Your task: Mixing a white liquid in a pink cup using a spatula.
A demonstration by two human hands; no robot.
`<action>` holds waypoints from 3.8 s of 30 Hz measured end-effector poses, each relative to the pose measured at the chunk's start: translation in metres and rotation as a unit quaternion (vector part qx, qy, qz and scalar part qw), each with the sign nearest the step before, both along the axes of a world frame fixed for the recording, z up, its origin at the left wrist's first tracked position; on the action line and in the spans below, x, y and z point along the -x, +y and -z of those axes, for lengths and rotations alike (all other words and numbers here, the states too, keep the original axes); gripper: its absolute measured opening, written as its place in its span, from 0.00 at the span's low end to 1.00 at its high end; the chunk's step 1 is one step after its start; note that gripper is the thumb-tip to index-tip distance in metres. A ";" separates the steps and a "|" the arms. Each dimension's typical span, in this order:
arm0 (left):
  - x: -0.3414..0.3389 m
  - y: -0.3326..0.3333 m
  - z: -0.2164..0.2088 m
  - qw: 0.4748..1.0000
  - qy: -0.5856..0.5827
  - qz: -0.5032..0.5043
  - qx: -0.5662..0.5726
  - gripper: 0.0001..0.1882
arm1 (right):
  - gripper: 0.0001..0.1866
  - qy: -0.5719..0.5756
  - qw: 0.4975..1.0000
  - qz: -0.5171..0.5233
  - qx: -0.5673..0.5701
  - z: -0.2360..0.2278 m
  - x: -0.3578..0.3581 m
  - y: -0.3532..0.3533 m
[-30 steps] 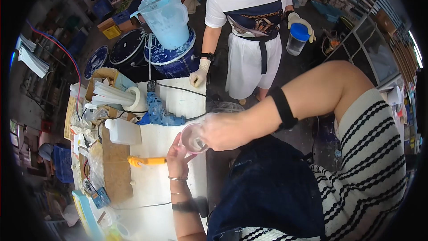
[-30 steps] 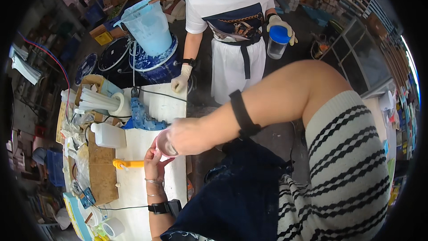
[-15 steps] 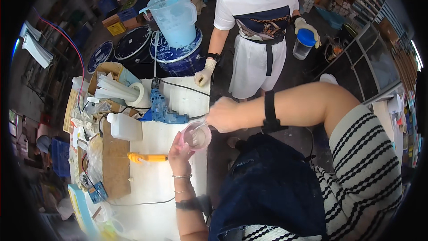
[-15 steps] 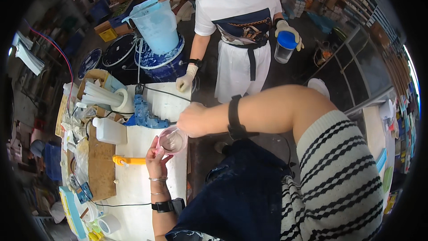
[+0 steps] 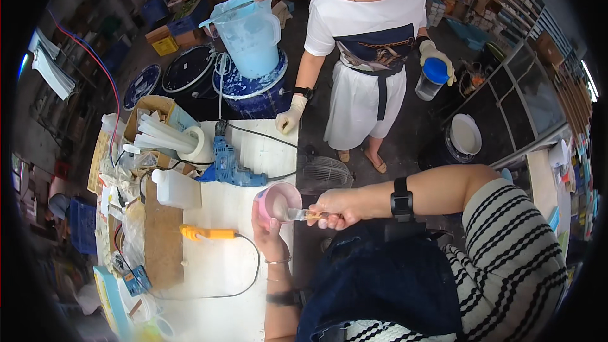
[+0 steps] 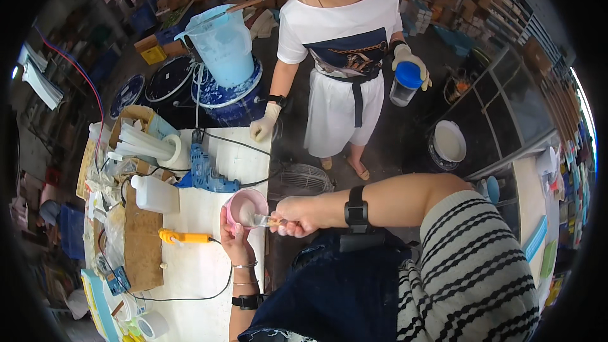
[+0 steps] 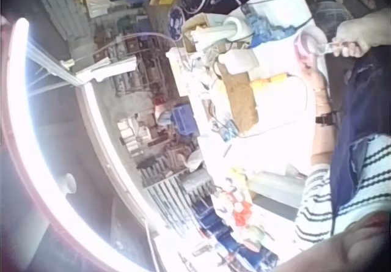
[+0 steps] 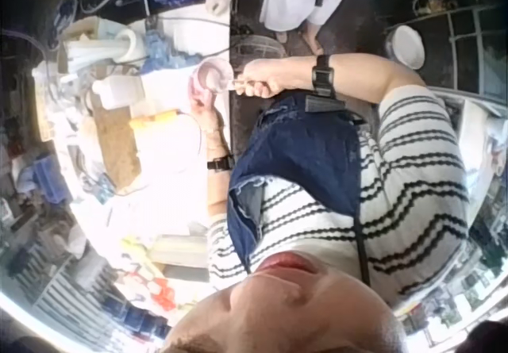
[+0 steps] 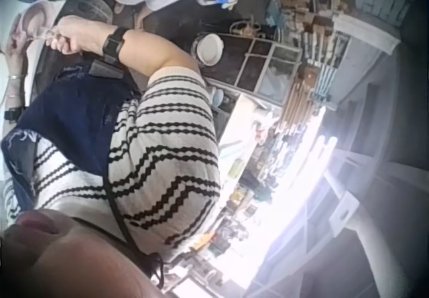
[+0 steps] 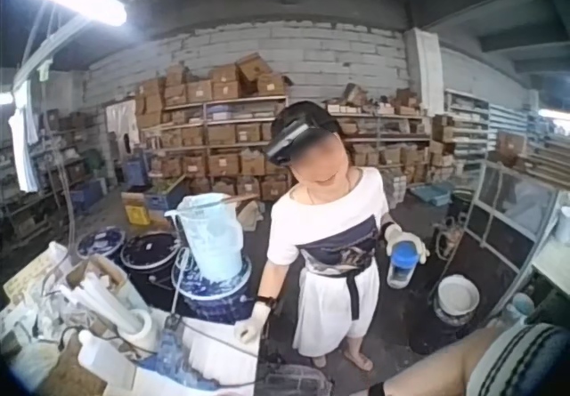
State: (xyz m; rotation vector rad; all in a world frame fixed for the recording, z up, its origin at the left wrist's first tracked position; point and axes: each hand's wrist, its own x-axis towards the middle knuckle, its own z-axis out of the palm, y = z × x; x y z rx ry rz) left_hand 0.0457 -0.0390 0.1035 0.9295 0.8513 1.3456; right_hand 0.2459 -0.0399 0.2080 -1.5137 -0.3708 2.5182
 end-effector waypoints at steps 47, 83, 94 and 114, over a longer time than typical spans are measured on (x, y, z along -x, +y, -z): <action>0.014 0.012 -0.007 0.998 0.057 0.028 0.020 0.10 | 0.17 -0.160 0.963 -0.149 -0.160 0.005 -0.020 0.015; 0.019 -0.002 -0.010 0.959 -0.206 0.011 0.194 0.09 | 0.14 -0.277 0.789 -0.048 -0.547 -0.105 -0.038 -0.037; 0.016 0.000 -0.020 0.961 -0.188 0.019 0.203 0.09 | 0.13 -0.400 0.533 -0.160 -0.728 -0.053 -0.033 -0.030; 0.036 0.002 0.012 0.894 -0.258 -0.012 0.366 0.17 | 0.19 -0.493 0.446 -0.222 -0.713 -0.036 -0.064 -0.087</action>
